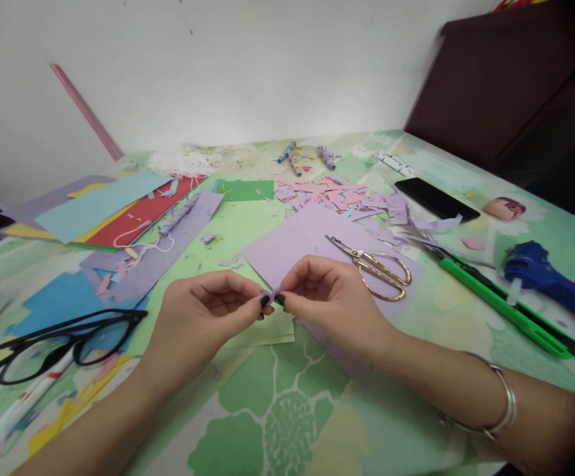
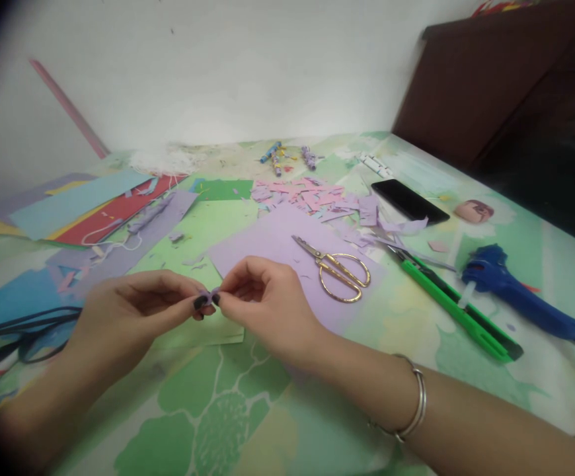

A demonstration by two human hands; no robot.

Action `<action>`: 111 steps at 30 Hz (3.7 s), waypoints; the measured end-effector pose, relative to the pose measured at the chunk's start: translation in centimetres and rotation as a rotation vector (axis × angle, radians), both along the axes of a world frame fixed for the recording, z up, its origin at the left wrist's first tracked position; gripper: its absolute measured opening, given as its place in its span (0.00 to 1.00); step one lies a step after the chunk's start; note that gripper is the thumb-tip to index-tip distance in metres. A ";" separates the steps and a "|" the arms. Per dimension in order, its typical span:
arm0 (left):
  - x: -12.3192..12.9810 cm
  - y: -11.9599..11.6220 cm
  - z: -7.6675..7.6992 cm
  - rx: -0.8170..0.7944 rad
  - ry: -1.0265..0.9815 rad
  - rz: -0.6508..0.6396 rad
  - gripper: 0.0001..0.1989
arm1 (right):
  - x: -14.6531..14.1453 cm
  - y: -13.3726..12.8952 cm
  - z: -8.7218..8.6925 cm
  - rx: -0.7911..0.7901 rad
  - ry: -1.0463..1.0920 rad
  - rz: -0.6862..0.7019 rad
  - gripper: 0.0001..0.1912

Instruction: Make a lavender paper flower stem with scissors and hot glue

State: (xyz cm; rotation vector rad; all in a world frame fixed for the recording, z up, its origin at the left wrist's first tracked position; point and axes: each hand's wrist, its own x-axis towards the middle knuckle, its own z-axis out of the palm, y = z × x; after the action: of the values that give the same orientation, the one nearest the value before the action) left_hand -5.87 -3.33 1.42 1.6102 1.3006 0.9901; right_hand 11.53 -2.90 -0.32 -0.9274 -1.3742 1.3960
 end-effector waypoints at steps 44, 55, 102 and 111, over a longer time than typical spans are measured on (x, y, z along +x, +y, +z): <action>0.0 0.0 -1.0 0.007 -0.123 -0.082 0.07 | -0.3 -0.1 -0.1 0.082 -0.039 0.010 0.03; 0.1 -0.1 -1.1 -0.019 -0.153 -0.103 0.06 | -0.2 -0.2 0.1 0.115 -0.080 -0.027 0.05; 0.3 0.1 -0.8 -0.023 -0.081 0.001 0.09 | -0.2 -0.3 -0.2 0.151 -0.163 -0.029 0.03; 0.2 0.3 -0.7 -0.090 -0.166 0.026 0.12 | -0.2 -0.3 -0.4 0.146 -0.120 -0.002 0.04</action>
State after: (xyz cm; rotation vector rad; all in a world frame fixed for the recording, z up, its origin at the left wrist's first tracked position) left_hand -5.67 -2.99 0.76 1.4157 1.2383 1.0433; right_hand 11.36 -3.23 -0.70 -0.9278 -1.5427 1.2365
